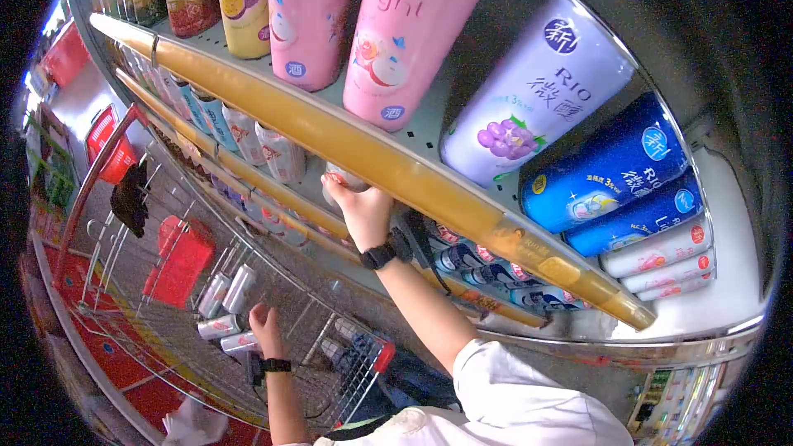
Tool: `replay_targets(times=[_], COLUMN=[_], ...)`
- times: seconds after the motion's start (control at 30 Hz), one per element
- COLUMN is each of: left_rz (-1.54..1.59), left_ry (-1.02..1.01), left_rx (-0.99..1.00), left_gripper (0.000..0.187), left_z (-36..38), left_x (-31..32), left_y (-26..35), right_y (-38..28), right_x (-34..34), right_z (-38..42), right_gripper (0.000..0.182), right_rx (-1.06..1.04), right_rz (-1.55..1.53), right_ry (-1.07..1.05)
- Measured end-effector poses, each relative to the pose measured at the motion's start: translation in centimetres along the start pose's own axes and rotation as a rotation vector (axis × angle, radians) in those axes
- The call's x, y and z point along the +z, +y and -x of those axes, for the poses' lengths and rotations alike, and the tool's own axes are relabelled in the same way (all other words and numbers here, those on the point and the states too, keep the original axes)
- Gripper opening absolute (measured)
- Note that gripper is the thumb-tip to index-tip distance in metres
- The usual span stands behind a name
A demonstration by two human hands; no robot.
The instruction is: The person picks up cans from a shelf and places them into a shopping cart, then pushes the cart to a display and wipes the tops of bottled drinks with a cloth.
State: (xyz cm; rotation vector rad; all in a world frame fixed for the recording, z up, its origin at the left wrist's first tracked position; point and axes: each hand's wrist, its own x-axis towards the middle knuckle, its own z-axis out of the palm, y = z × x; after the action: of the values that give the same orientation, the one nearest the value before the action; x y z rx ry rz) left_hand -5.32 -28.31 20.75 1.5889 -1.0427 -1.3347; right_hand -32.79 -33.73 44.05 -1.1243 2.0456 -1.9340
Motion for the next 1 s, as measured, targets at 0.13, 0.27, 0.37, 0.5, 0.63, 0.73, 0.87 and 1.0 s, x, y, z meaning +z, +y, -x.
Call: replay_targets(times=[0.13, 0.27, 0.37, 0.5, 0.63, 0.73, 0.87, 1.0], left_rz=[-0.175, -0.123, -0.082, -0.109, -0.093, -0.071, -0.043, 0.006], left_ry=[0.007, -0.026, -0.016, 0.023, -0.001, -0.022, 0.04, 0.017], left_rx=[-0.124, -0.266, -0.34, -0.316, -0.433, -0.461, -0.419, -0.651], left_gripper=[0.033, 0.032, 0.031, 0.029, 0.027, 0.025, 0.019, 0.042], left_z=[-0.5, -0.9, -0.6, -0.6, -0.9, -1.4, -2.1, -1.9], left_x=[-3.4, -6.2, -7.1, -7.4, -7.5, -7.6, -7.5, -8.3], left_y=[-5.7, -11.2, -12.3, -14.3, -15.5, -17.2, -21.6, -20.0], right_y=[-0.5, 0.0, 0.5, 0.7, 1.8, 3.2, 3.6, 4.6], right_x=[1.0, 2.2, 2.9, 3.6, 4.2, 4.1, 3.9, 4.1], right_z=[0.3, 0.7, 0.7, 0.5, 0.4, 0.6, 2.1, 2.6], right_gripper=[0.064, 0.072, 0.074, 0.073, 0.075, 0.075, 0.071, 0.063], right_rx=[-0.092, -0.127, -0.174, -0.177, -0.228, -0.244, -0.076, 0.0], right_rz=[0.158, 0.182, 0.284, 0.314, 0.342, 0.338, 0.353, 0.405], right_ry=[0.053, 0.072, 0.1, 0.1, 0.162, 0.17, 0.05, 0.064])
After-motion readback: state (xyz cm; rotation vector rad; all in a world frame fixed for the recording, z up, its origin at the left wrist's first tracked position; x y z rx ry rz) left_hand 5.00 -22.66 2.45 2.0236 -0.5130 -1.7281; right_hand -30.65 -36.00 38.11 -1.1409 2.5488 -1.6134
